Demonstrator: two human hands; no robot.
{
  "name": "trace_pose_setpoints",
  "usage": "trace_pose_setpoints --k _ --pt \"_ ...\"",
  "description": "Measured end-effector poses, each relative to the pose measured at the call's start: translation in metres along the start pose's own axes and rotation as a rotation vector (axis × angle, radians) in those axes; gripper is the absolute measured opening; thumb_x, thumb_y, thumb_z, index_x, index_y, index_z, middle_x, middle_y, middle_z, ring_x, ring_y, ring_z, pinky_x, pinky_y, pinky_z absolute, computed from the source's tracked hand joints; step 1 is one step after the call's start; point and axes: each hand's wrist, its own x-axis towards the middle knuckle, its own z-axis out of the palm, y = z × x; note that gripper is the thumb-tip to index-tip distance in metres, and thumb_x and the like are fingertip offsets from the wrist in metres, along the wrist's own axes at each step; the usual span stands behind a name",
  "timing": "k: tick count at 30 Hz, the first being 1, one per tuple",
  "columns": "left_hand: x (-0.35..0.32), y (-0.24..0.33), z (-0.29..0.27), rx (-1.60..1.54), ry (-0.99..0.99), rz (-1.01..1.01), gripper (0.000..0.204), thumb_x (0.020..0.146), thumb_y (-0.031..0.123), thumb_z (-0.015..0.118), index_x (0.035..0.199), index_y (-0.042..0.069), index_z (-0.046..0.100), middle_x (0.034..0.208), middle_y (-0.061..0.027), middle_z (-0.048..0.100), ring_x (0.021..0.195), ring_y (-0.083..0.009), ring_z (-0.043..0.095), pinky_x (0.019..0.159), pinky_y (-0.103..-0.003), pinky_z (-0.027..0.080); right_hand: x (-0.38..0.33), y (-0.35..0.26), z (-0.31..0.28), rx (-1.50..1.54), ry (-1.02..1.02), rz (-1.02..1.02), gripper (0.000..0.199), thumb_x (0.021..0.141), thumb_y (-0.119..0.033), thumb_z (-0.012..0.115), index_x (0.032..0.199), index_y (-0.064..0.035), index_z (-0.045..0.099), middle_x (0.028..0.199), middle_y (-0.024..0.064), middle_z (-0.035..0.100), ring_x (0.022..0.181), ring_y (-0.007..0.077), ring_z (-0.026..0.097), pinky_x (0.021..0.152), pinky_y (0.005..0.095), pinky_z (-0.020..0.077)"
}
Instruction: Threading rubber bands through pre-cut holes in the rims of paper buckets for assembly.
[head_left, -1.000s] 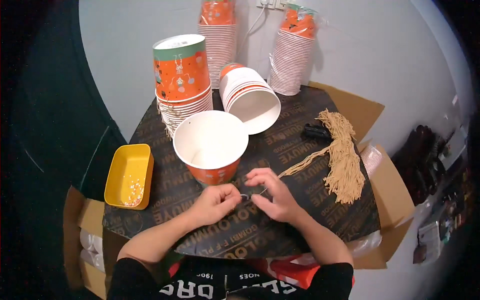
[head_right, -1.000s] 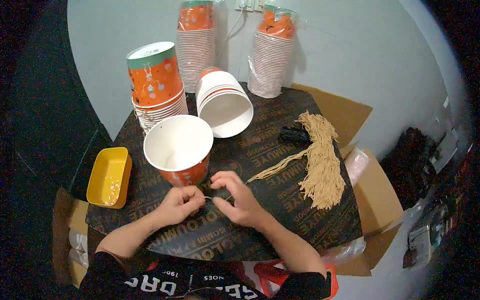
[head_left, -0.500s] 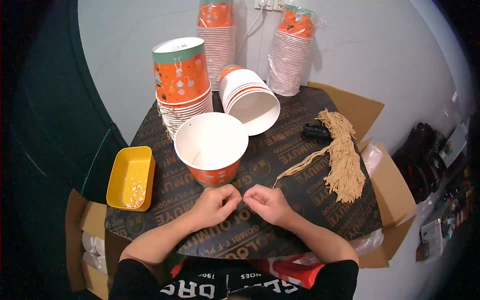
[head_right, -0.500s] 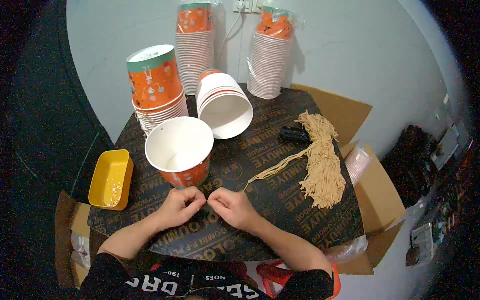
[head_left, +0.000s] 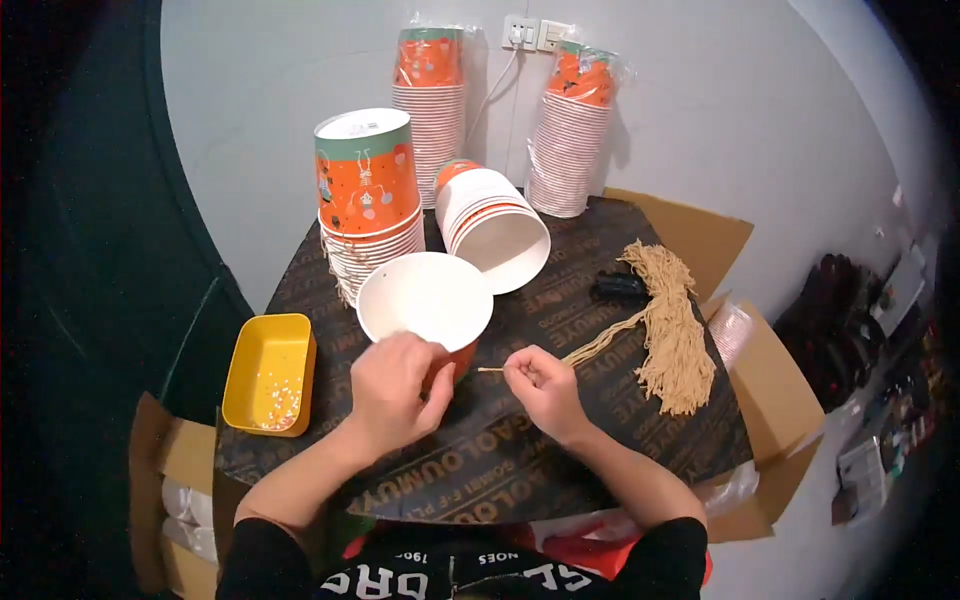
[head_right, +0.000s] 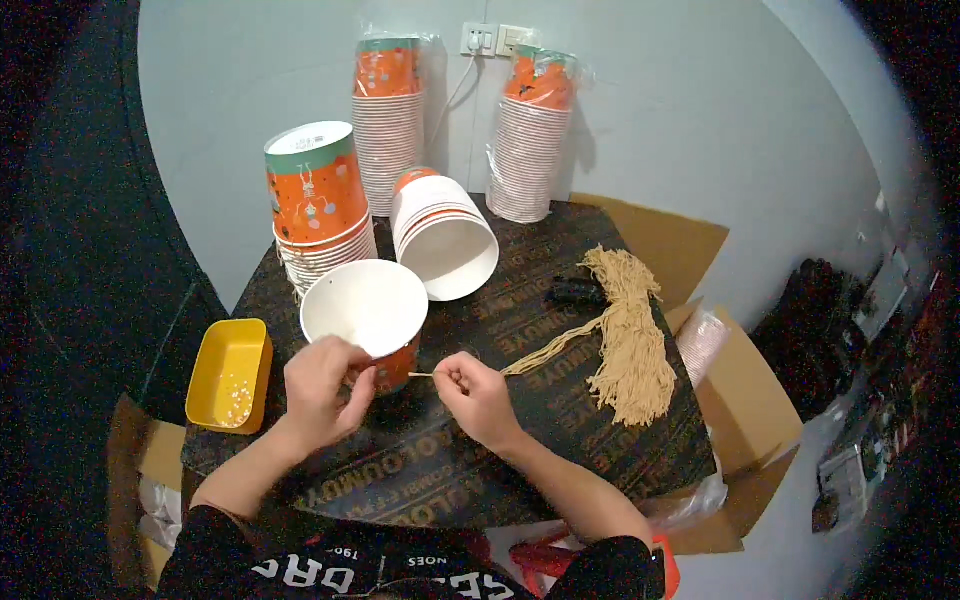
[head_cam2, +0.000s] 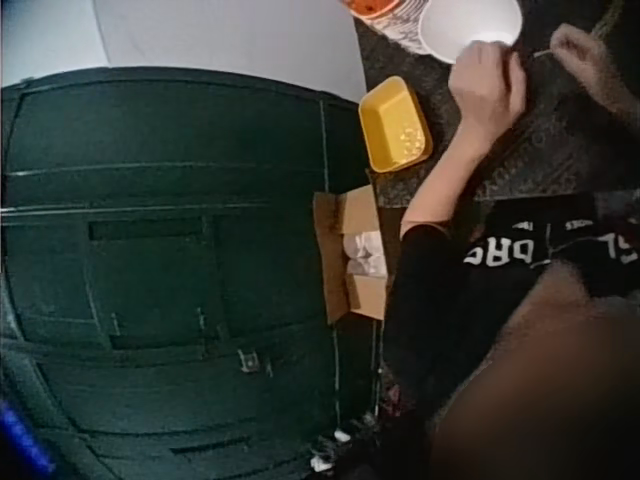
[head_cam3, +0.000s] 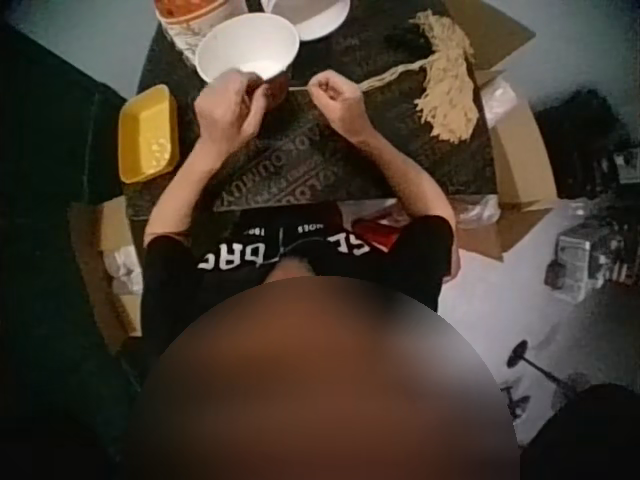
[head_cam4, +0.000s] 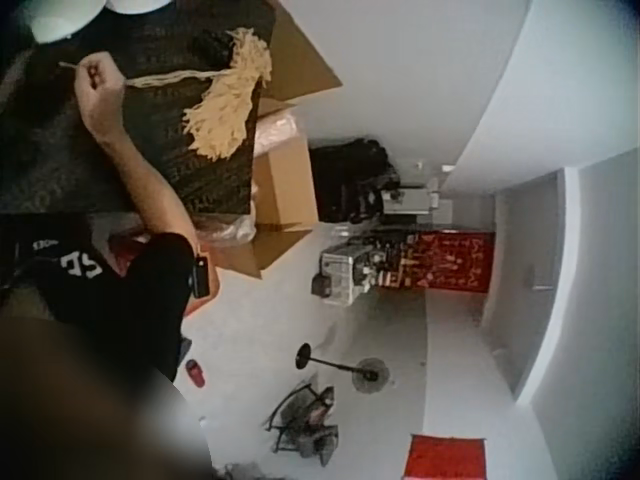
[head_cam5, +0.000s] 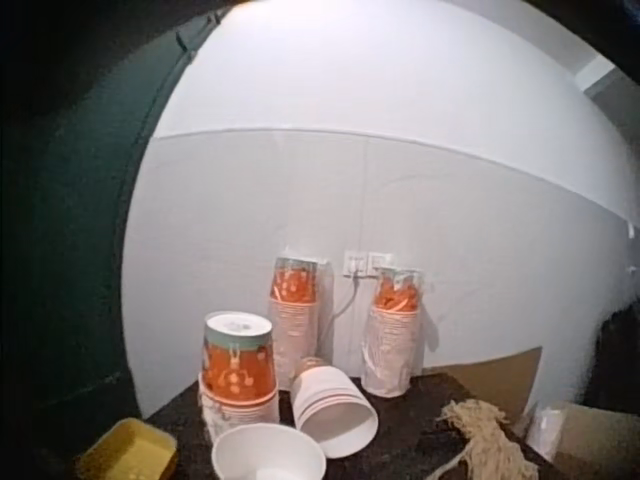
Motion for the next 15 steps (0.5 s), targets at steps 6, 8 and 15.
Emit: trace_pose_setpoints --k 6,8,15 --pt "-0.004 -0.017 0.006 0.106 -0.109 -0.074 0.022 0.073 0.008 0.072 0.090 0.004 0.059 0.082 -0.0123 0.059 0.081 -0.0311 0.059 0.099 -0.053 0.034 -0.003 -0.014 0.011 0.068 0.083 0.110 0.005 0.090 -0.002 0.061 0.086 -0.0015 0.059 0.063 -0.0091 0.044 0.056 -0.0013 0.038 0.048 0.0188 0.0307" --pt "-0.016 -0.028 0.006 0.067 -0.204 -0.081 0.015 0.075 0.004 0.069 0.088 0.005 0.061 0.078 -0.0100 0.058 0.082 -0.0293 0.060 0.106 -0.057 0.028 -0.008 -0.019 0.015 0.062 0.107 0.142 0.005 0.090 -0.003 0.062 0.086 -0.0016 0.059 0.062 -0.0091 0.043 0.056 -0.0009 0.037 0.048 0.0189 0.0305" --pt "-0.022 -0.004 -0.019 -0.055 -0.184 -0.177 0.009 0.078 0.001 0.067 0.085 0.004 0.062 0.076 -0.0091 0.059 0.081 -0.0271 0.061 0.111 -0.059 0.022 -0.043 -0.054 0.027 -0.059 0.230 0.027 0.007 0.086 0.000 0.065 0.087 -0.0033 0.058 0.060 -0.0078 0.041 0.055 0.0004 0.036 0.048 0.0201 0.0324"
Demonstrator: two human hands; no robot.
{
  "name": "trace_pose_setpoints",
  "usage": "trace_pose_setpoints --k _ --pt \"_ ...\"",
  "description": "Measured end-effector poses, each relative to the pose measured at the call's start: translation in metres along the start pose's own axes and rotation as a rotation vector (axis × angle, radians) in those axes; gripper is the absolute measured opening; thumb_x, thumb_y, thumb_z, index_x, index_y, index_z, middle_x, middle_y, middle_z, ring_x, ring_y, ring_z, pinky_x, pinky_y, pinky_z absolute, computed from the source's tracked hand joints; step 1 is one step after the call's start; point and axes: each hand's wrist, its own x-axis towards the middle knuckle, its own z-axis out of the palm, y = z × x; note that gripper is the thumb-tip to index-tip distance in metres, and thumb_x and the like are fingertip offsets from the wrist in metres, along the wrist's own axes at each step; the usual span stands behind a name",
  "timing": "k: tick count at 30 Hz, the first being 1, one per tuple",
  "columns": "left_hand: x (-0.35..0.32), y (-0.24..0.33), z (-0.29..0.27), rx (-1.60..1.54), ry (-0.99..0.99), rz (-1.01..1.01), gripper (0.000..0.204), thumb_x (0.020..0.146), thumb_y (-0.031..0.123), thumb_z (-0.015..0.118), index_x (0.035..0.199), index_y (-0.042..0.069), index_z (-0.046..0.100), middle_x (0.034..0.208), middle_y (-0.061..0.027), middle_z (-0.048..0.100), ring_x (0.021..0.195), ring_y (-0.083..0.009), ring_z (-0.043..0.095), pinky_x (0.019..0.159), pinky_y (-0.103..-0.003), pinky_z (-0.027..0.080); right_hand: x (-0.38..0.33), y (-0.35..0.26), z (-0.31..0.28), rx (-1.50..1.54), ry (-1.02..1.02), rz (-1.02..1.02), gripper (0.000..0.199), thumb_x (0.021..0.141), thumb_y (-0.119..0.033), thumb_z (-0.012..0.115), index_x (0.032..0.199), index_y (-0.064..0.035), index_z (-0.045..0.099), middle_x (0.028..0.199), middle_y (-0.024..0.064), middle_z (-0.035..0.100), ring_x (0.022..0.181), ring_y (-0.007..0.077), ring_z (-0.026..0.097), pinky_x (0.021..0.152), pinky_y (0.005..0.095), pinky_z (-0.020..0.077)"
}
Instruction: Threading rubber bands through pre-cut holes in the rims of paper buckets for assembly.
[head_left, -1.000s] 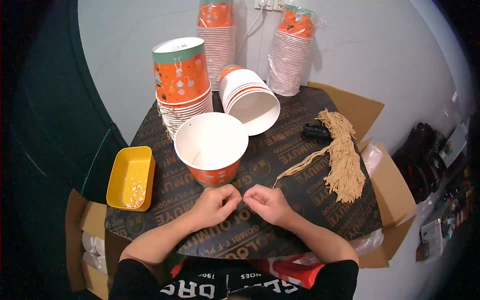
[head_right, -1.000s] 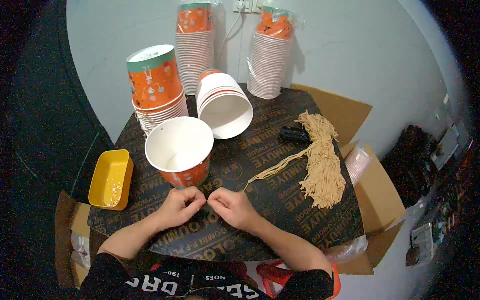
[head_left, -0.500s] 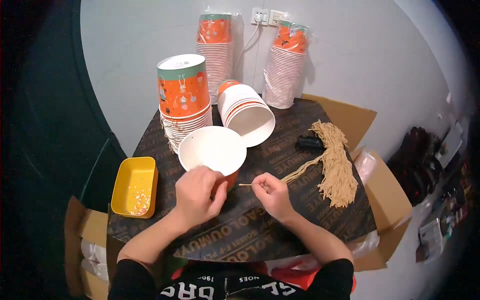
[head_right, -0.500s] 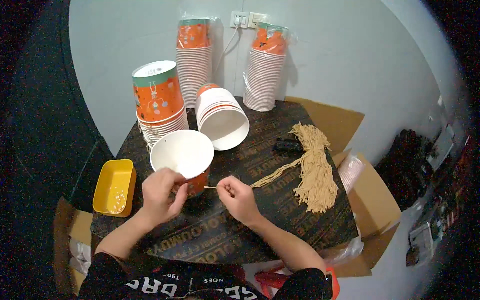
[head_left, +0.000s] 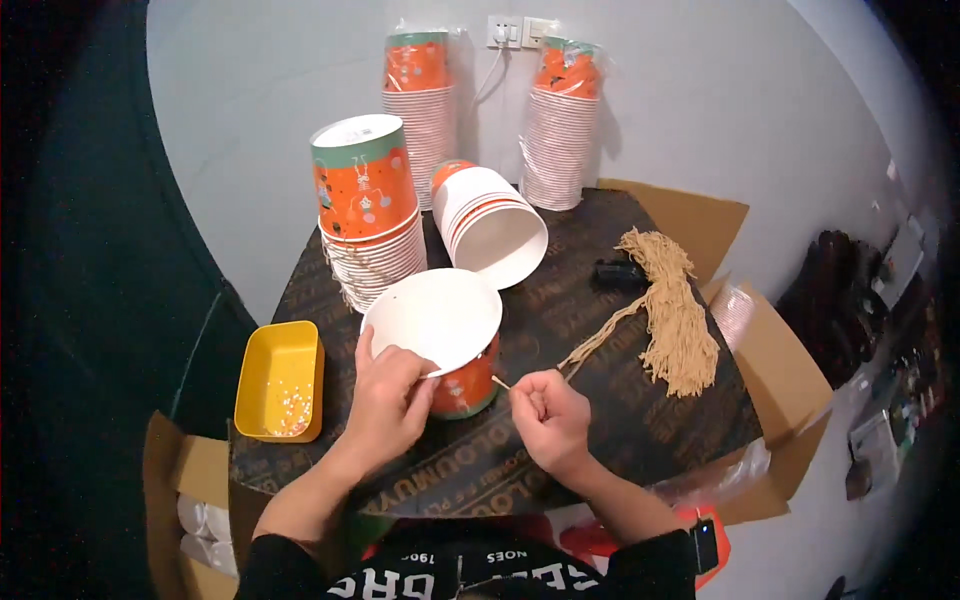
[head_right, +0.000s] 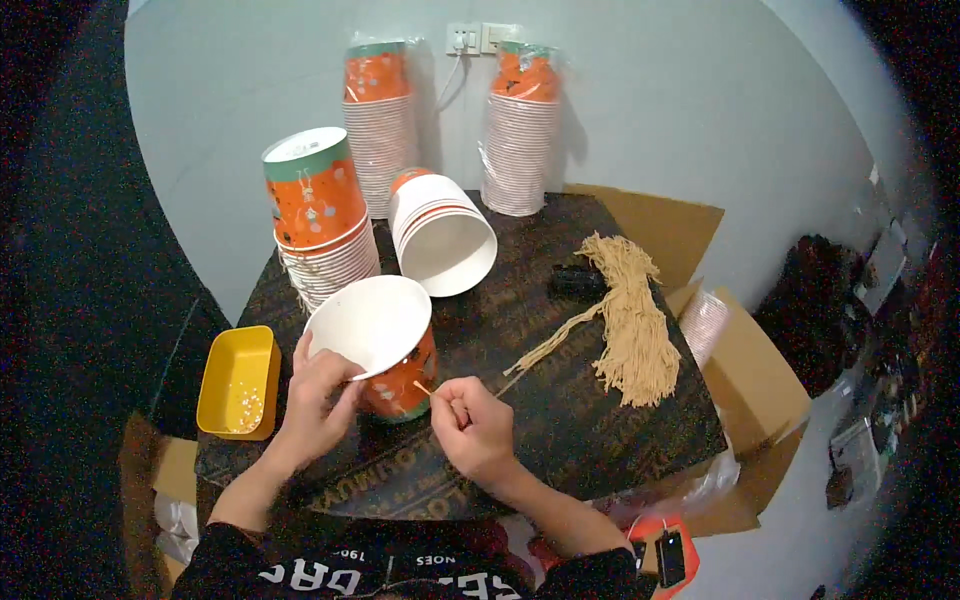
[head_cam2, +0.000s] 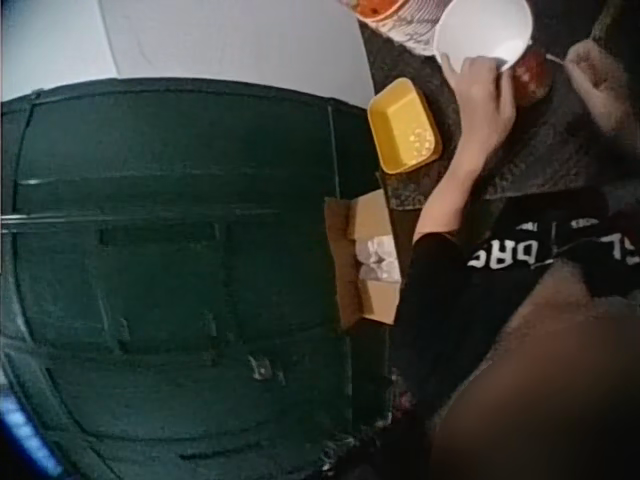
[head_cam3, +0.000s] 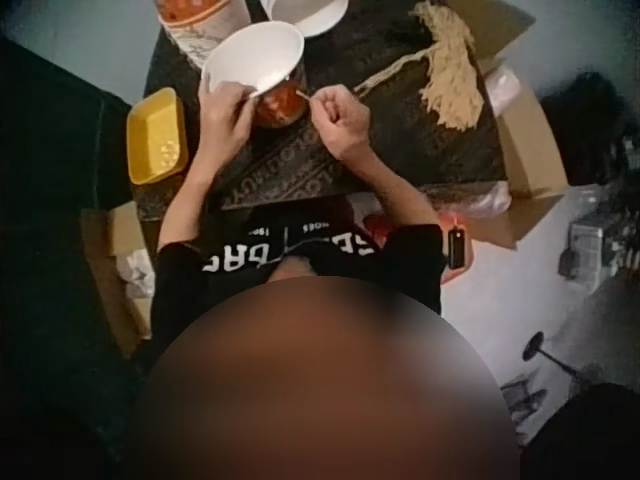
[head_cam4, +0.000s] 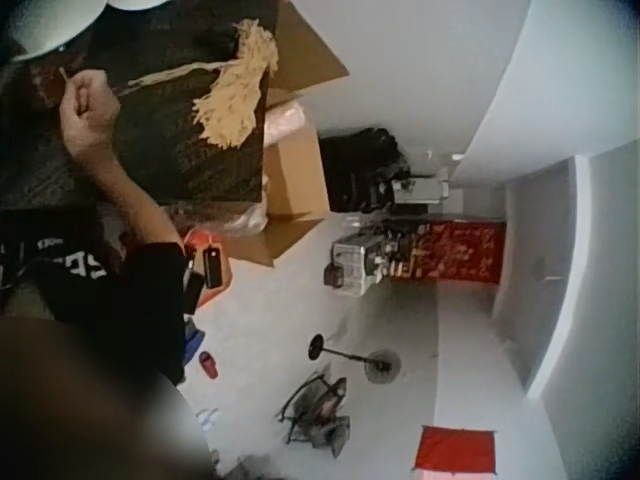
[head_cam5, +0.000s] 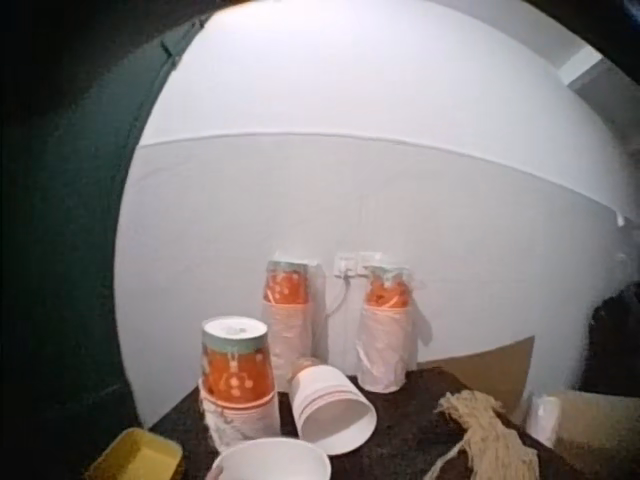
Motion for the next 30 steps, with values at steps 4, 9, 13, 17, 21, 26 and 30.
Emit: trace_pose_setpoints --k 4,9,13,17,21,26,30 --pt "-0.007 0.010 -0.009 -0.058 -0.019 -0.008 0.007 0.079 0.000 0.066 0.083 0.004 0.062 0.074 -0.0090 0.059 0.079 -0.0263 0.061 0.112 -0.058 0.021 -0.011 -0.012 0.003 -0.079 0.052 -0.226 0.013 0.082 0.005 0.065 0.089 -0.0034 0.058 0.057 -0.0045 0.043 0.050 0.0017 0.038 0.046 0.0203 0.0346" --pt "-0.013 0.017 -0.011 -0.081 -0.014 -0.012 0.008 0.077 -0.001 0.066 0.082 0.004 0.063 0.073 -0.0083 0.059 0.077 -0.0256 0.061 0.112 -0.058 0.021 -0.015 -0.015 0.008 -0.082 0.081 -0.283 0.013 0.082 0.006 0.065 0.088 -0.0023 0.058 0.057 -0.0034 0.045 0.050 0.0016 0.039 0.048 0.0196 0.0372" --pt "-0.016 0.019 -0.013 -0.082 -0.016 0.005 0.010 0.076 -0.001 0.067 0.083 0.005 0.063 0.072 -0.0077 0.059 0.077 -0.0252 0.061 0.112 -0.058 0.021 -0.018 -0.011 0.011 -0.072 0.074 -0.216 0.013 0.081 0.005 0.066 0.088 -0.0024 0.058 0.058 -0.0035 0.047 0.051 0.0013 0.040 0.048 0.0197 0.0377" --pt "-0.019 0.020 -0.014 -0.068 -0.012 0.016 0.010 0.076 -0.001 0.067 0.083 0.005 0.063 0.072 -0.0074 0.059 0.076 -0.0252 0.061 0.112 -0.058 0.021 -0.019 -0.014 0.012 -0.071 0.066 -0.182 0.012 0.082 0.004 0.066 0.087 -0.0027 0.057 0.059 -0.0039 0.047 0.051 0.0013 0.040 0.048 0.0199 0.0379" --pt "-0.019 0.020 -0.013 -0.071 -0.016 0.029 0.010 0.076 -0.001 0.068 0.083 0.005 0.063 0.072 -0.0073 0.059 0.076 -0.0251 0.061 0.111 -0.058 0.021 -0.019 -0.012 0.009 -0.078 0.052 -0.161 0.012 0.082 0.003 0.066 0.086 -0.0030 0.057 0.059 -0.0040 0.047 0.051 0.0013 0.041 0.048 0.0200 0.0378" --pt "-0.019 0.019 -0.012 -0.063 -0.019 0.036 0.010 0.075 -0.001 0.068 0.082 0.004 0.063 0.072 -0.0071 0.059 0.076 -0.0248 0.062 0.111 -0.059 0.021 -0.018 -0.014 0.010 -0.075 0.046 -0.134 0.011 0.082 0.003 0.066 0.086 -0.0030 0.057 0.058 -0.0042 0.046 0.051 0.0011 0.041 0.047 0.0204 0.0369" --pt "-0.020 0.019 -0.012 -0.069 -0.024 0.033 0.009 0.076 -0.001 0.067 0.082 0.004 0.063 0.072 -0.0076 0.059 0.076 -0.0248 0.062 0.112 -0.059 0.021 -0.017 -0.013 0.012 -0.047 0.047 -0.134 0.009 0.085 0.005 0.063 0.085 -0.0019 0.058 0.058 -0.0088 0.041 0.053 -0.0022 0.035 0.047 0.0177 0.0313"
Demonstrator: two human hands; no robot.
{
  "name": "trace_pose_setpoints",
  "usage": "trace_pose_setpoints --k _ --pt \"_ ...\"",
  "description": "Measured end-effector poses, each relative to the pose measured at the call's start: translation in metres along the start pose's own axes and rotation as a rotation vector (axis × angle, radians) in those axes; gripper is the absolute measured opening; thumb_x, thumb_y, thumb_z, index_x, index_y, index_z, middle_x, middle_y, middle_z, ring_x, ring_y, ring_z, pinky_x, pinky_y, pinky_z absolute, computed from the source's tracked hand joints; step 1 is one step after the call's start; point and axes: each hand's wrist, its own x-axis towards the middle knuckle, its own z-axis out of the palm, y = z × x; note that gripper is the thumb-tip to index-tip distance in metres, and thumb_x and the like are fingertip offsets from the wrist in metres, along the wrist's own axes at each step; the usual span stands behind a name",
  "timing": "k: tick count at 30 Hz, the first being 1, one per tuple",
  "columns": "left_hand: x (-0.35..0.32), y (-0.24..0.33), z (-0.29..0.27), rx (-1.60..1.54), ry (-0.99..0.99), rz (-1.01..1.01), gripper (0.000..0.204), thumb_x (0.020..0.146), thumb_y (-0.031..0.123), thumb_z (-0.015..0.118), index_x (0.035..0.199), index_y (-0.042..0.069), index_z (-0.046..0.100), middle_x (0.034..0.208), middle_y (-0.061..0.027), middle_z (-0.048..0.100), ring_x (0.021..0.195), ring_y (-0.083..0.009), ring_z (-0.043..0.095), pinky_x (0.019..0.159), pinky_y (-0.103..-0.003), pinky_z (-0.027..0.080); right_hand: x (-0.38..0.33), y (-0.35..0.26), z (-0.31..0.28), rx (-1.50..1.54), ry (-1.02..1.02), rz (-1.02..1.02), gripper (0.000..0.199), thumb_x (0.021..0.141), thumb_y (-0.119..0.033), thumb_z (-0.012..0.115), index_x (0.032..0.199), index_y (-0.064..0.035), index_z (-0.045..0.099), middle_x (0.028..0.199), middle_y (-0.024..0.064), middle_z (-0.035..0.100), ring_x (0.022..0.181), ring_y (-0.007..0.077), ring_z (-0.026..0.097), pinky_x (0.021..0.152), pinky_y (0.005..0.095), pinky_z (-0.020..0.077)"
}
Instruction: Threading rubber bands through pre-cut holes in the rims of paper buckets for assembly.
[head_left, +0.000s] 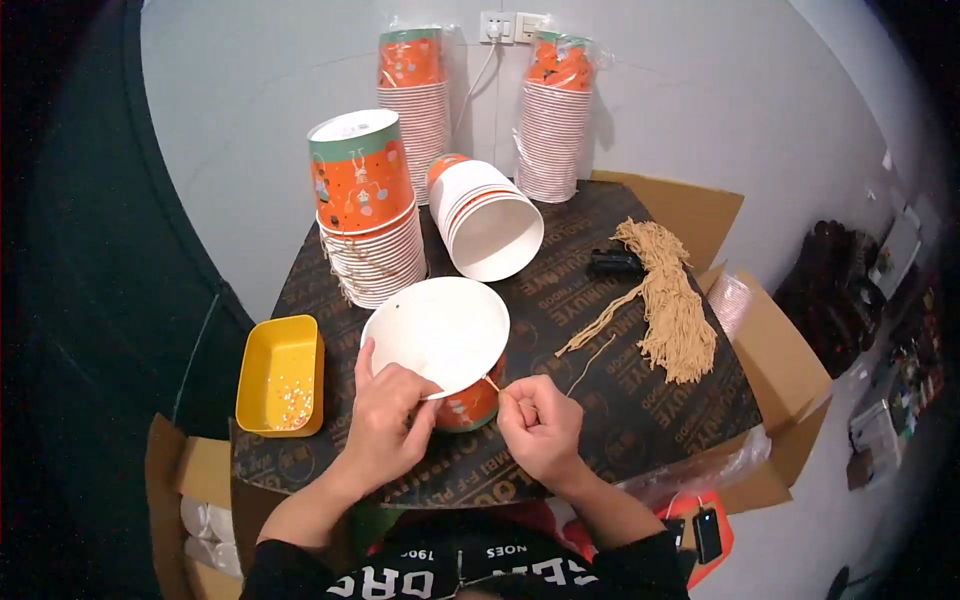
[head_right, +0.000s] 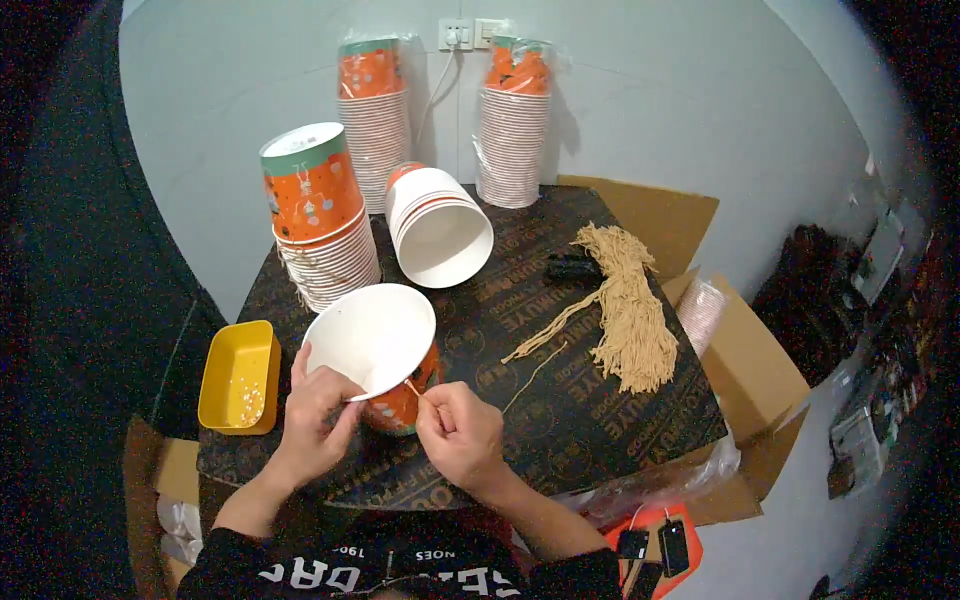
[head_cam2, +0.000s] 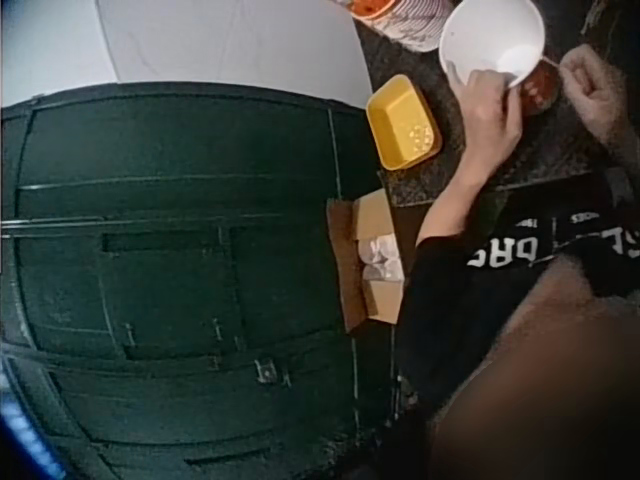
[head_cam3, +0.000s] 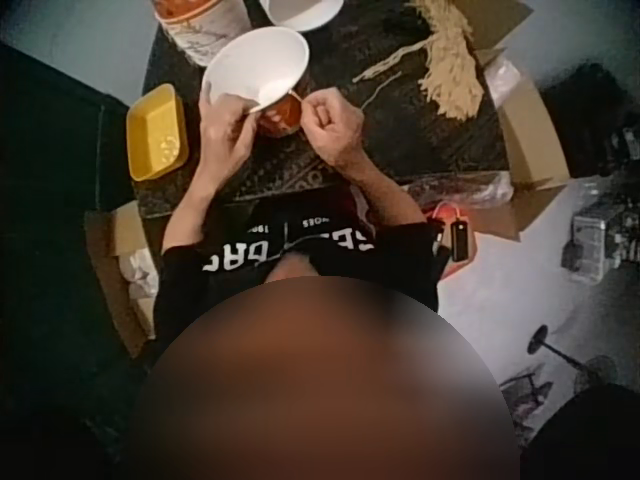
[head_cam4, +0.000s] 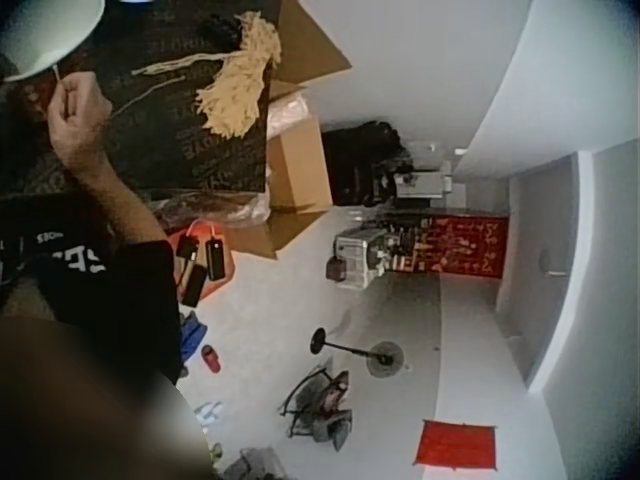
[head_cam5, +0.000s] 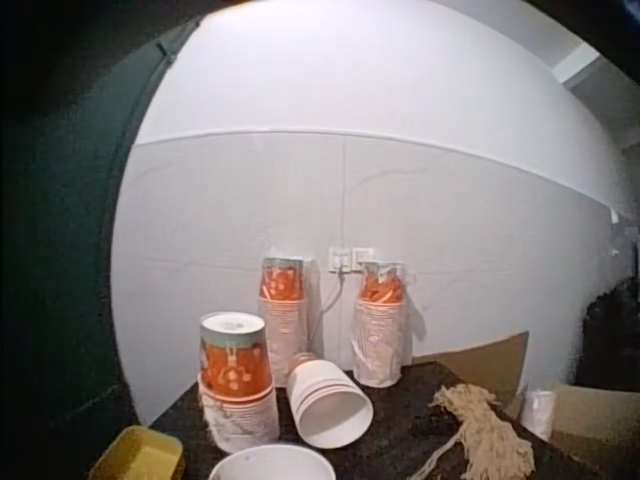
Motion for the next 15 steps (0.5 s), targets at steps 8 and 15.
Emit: trace_pose_setpoints --k 8,15 --pt "-0.0036 -0.0010 -0.0026 -0.007 -0.008 -0.015 0.012 0.074 -0.003 0.065 0.083 0.005 0.063 0.075 -0.0066 0.062 0.079 -0.0228 0.063 0.114 -0.057 0.020 -0.0009 0.0004 0.0029 -0.026 -0.021 -0.035 0.010 0.085 0.006 0.063 0.086 -0.0019 0.058 0.058 -0.0082 0.042 0.053 -0.0016 0.036 0.047 0.0180 0.0324" --pt "-0.0026 0.0044 -0.0077 0.009 -0.047 0.004 0.009 0.075 -0.001 0.068 0.082 0.003 0.064 0.076 -0.0091 0.061 0.080 -0.0253 0.062 0.112 -0.061 0.019 0.0000 0.0051 0.0073 -0.051 -0.003 -0.022 0.008 0.086 0.003 0.065 0.086 -0.0019 0.059 0.059 -0.0081 0.043 0.053 -0.0016 0.037 0.047 0.0180 0.0327"
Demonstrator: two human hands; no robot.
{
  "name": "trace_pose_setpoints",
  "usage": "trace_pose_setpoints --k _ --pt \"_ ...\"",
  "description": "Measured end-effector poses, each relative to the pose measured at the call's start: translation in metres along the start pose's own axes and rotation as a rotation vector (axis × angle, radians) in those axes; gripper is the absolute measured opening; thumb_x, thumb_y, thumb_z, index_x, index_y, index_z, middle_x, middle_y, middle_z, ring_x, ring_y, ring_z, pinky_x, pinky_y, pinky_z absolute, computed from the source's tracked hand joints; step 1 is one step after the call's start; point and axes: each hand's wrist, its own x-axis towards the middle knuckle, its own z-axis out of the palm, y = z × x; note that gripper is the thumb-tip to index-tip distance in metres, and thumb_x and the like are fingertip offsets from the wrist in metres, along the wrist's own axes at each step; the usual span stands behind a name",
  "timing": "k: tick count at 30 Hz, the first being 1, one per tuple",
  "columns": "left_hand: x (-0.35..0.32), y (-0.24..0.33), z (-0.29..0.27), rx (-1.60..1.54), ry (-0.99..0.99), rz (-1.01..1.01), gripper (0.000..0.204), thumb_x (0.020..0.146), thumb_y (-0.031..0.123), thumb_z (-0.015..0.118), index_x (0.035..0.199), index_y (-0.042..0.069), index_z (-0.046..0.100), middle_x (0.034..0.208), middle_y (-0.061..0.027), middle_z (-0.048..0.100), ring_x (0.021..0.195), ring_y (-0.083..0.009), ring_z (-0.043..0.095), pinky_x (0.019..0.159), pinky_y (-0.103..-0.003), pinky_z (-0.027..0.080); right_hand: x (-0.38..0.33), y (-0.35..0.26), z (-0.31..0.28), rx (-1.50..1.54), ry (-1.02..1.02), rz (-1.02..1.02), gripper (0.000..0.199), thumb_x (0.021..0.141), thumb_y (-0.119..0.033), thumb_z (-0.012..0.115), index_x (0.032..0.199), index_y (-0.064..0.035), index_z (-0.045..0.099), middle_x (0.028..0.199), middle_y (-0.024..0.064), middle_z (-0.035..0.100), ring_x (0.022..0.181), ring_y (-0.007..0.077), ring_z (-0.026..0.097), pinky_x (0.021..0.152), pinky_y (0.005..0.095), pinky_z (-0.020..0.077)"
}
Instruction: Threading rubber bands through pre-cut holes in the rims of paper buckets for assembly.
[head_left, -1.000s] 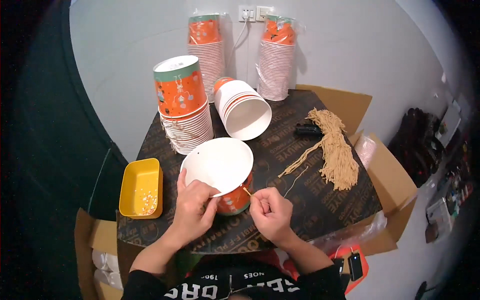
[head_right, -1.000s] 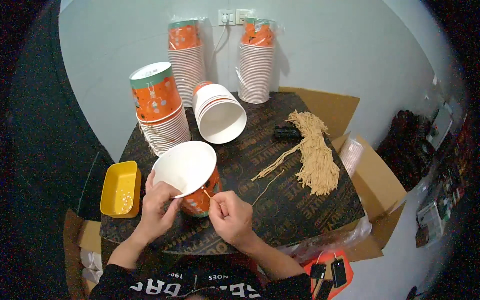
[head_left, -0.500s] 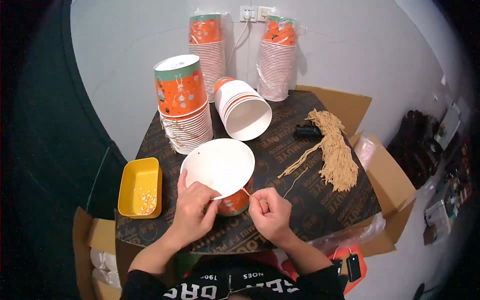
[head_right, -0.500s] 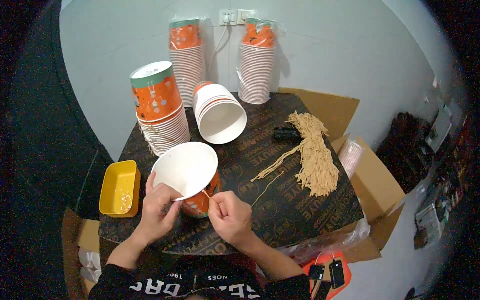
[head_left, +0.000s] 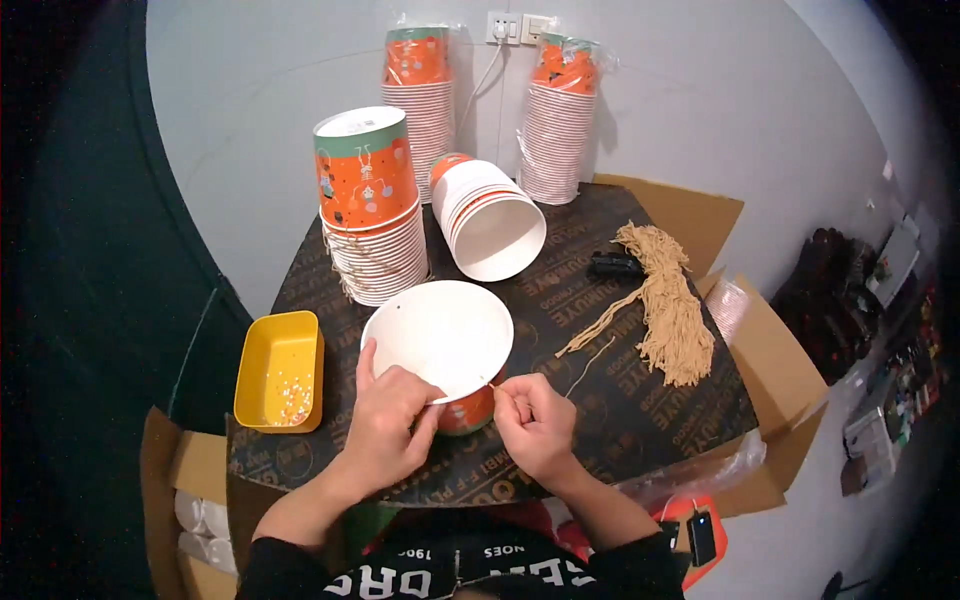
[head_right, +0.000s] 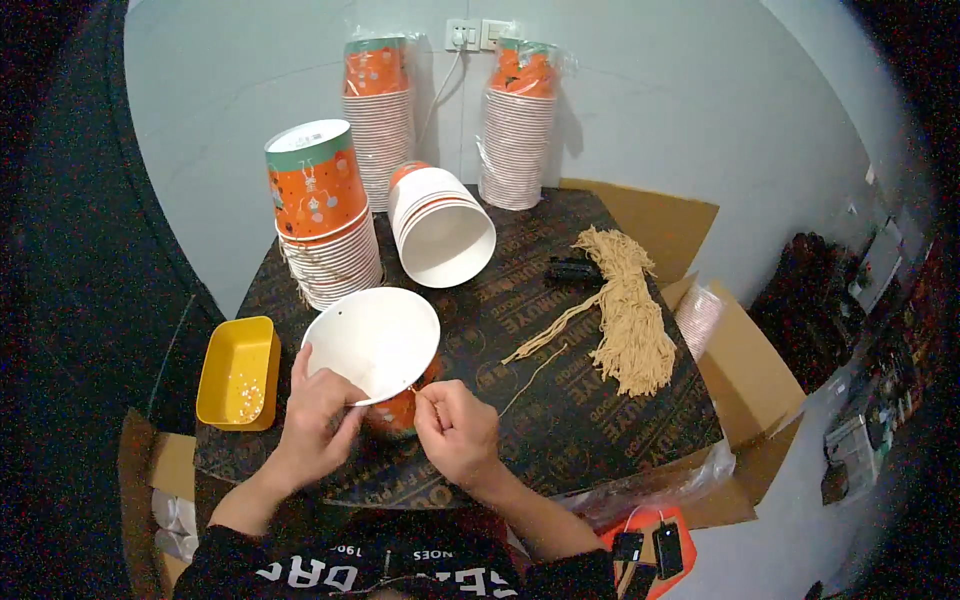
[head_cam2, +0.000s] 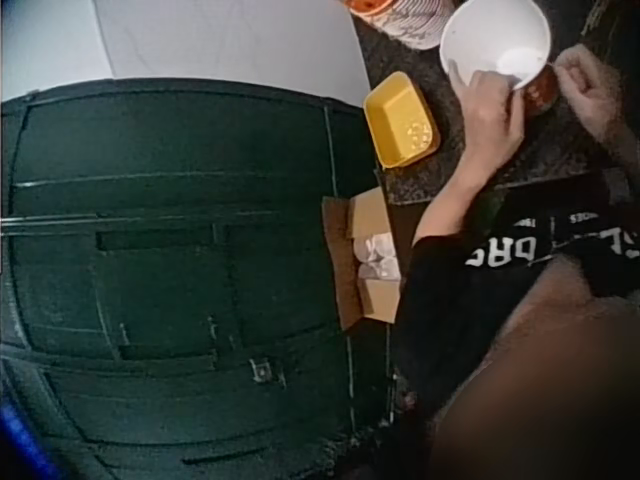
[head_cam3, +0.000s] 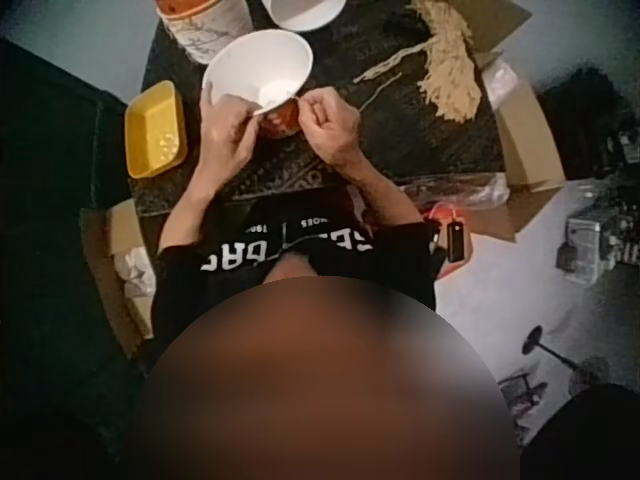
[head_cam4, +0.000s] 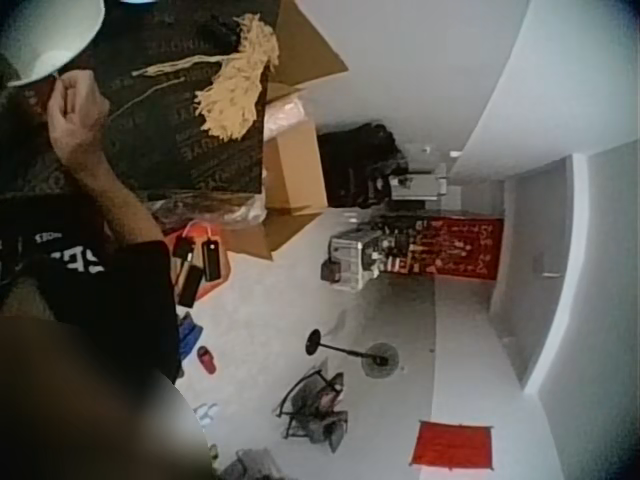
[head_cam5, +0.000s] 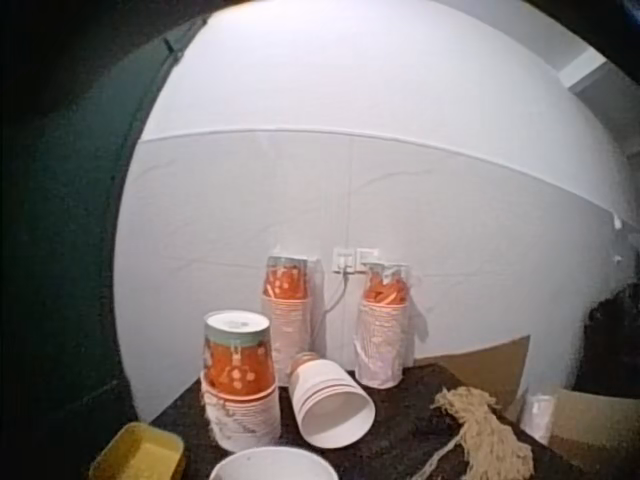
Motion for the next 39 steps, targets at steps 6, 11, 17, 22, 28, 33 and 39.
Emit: trace_pose_setpoints --k 6,11,17,22,28,33,39 --pt "-0.004 0.012 -0.009 0.052 -0.085 0.013 0.009 0.076 0.001 0.069 0.084 0.004 0.065 0.076 -0.0098 0.061 0.082 -0.0267 0.063 0.112 -0.064 0.018 -0.015 0.010 0.009 0.020 0.027 0.088 0.006 0.088 0.002 0.064 0.087 -0.0012 0.059 0.061 -0.0075 0.046 0.054 -0.0012 0.038 0.048 0.0174 0.0326" --pt "-0.004 0.019 -0.021 -0.029 -0.157 -0.017 0.012 0.083 0.001 0.063 0.095 0.002 0.062 0.077 -0.0148 0.065 0.082 -0.0330 0.065 0.103 -0.056 0.038 -0.026 0.016 0.014 0.049 0.069 0.039 0.010 0.085 0.003 0.066 0.090 -0.0017 0.060 0.060 -0.0012 0.050 0.052 0.0028 0.043 0.046 0.0218 0.0357" --pt "0.021 0.027 -0.029 -0.241 -0.382 -0.235 0.020 0.089 0.003 0.055 0.108 -0.004 0.059 0.088 -0.0246 0.065 0.085 -0.0409 0.064 0.078 -0.047 0.051 -0.031 0.015 0.015 0.071 0.064 0.008 0.010 0.085 0.005 0.065 0.091 -0.0016 0.060 0.062 -0.0033 0.049 0.052 0.0014 0.041 0.046 0.0204 0.0340" --pt "0.037 0.005 -0.022 -0.158 -0.660 -0.134 0.031 0.087 0.004 0.057 0.116 -0.006 0.059 0.107 -0.0250 0.060 0.096 -0.0409 0.062 0.085 -0.045 0.050 -0.033 0.013 0.020 0.084 0.048 0.015 0.010 0.086 0.005 0.065 0.091 -0.0016 0.060 0.062 -0.0039 0.049 0.052 0.0011 0.041 0.046 0.0204 0.0336" --pt "0.042 -0.013 -0.007 -0.263 -0.759 -0.087 0.030 0.087 0.010 0.061 0.116 0.001 0.059 0.105 -0.0188 0.059 0.094 -0.0359 0.062 0.082 -0.042 0.049 -0.038 0.019 0.021 0.115 0.046 0.060 0.009 0.086 0.004 0.064 0.091 -0.0018 0.060 0.062 -0.0041 0.050 0.053 0.0008 0.040 0.046 0.0202 0.0327" --pt "0.054 -0.009 -0.006 -0.291 -0.899 -0.236 0.020 0.087 0.014 0.060 0.097 0.000 0.068 0.088 -0.0201 0.067 0.086 -0.0333 0.066 0.077 -0.040 0.050 -0.036 0.015 0.020 0.130 0.060 0.085 0.007 0.086 0.004 0.064 0.089 -0.0018 0.060 0.062 -0.0044 0.050 0.053 0.0008 0.041 0.046 0.0201 0.0328" --pt "0.046 -0.001 -0.016 -0.320 -0.657 -0.317 0.018 0.087 0.016 0.063 0.082 -0.002 0.066 0.079 -0.0201 0.066 0.077 -0.0326 0.066 0.070 -0.040 0.050 -0.029 0.007 0.006 0.076 -0.022 0.103 0.008 0.086 0.002 0.066 0.090 -0.0020 0.061 0.064 -0.0008 0.052 0.053 0.0029 0.043 0.047 0.0219 0.0354"
